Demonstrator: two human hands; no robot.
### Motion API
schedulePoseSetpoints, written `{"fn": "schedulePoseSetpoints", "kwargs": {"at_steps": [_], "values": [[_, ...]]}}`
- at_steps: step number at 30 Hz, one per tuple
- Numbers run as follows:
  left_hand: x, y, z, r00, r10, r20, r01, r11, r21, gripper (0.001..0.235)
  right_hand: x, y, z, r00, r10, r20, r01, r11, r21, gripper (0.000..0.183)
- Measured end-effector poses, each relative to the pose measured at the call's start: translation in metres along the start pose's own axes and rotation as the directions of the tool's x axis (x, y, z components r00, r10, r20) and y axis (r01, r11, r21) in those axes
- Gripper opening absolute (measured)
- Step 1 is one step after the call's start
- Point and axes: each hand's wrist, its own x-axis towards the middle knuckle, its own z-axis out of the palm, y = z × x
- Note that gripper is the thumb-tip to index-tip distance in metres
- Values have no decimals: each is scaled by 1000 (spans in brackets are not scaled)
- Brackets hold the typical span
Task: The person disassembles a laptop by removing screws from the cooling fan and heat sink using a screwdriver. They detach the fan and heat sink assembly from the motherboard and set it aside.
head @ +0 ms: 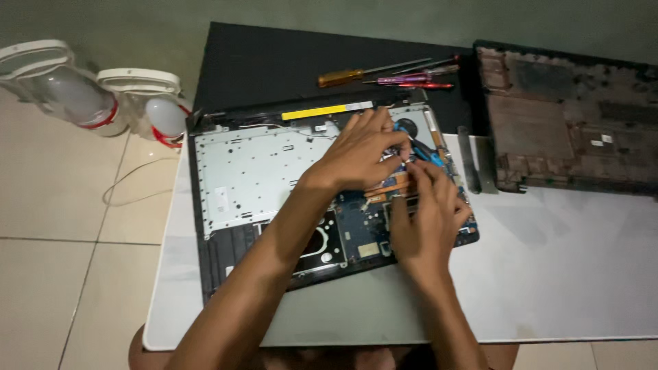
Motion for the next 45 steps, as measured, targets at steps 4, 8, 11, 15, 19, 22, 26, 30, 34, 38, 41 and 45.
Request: {"fn": "schedulePoseSetpoints", "kwargs": {"at_steps": [4, 8, 11, 15, 19, 22, 26, 30, 34, 38, 41, 45], "values": [[0, 9, -10, 1000, -18, 11, 19, 999, -28, 11, 3, -5, -7, 997, 34, 62, -39, 995, 91, 58], [-3, 7, -4, 1000, -18, -10, 18, 999, -29, 13, -1, -12, -10, 996, 49, 72, -54, 996, 76, 61], [-4, 6, -8, 1000, -17, -18, 16, 999, -46, 13, 1, -23, -16, 995, 51, 87, -58, 996, 74, 62], [-3, 9, -15, 1000, -6, 1, 6, 996, -87, 13, 4, -27, -23, 990, 55, 129, -67, 994, 87, 62], [-3, 6, -9, 1000, -18, -17, 17, 998, -57, 13, 1, -25, -16, 994, 48, 98, -55, 996, 76, 61], [-3, 9, -13, 1000, -25, -1, 25, 997, -75, 11, -1, -24, -13, 996, 45, 79, -49, 997, 54, 62], [-3, 11, -16, 1000, -19, -1, 19, 996, -90, 12, 0, -30, -15, 998, 35, 58, -38, 998, 58, 65], [-4, 9, -8, 999, -42, -19, 40, 995, -95, 12, 4, -23, -14, 996, 59, 67, -67, 992, 112, 60], [-6, 11, -9, 999, -47, -16, 45, 994, -97, 15, 5, -19, -10, 996, 79, 50, -82, 994, 70, 53], [-4, 10, -12, 997, -73, 5, 73, 993, -90, 14, 4, -24, -14, 996, 62, 67, -70, 991, 111, 60], [-1, 10, -10, 997, -71, 17, 73, 994, -88, 14, 6, -22, -17, 992, 78, 97, -93, 983, 160, 61], [-1, 11, -6, 997, -78, 4, 78, 996, -48, 11, 7, -20, -18, 993, 64, 102, -82, 982, 173, 61]]}}
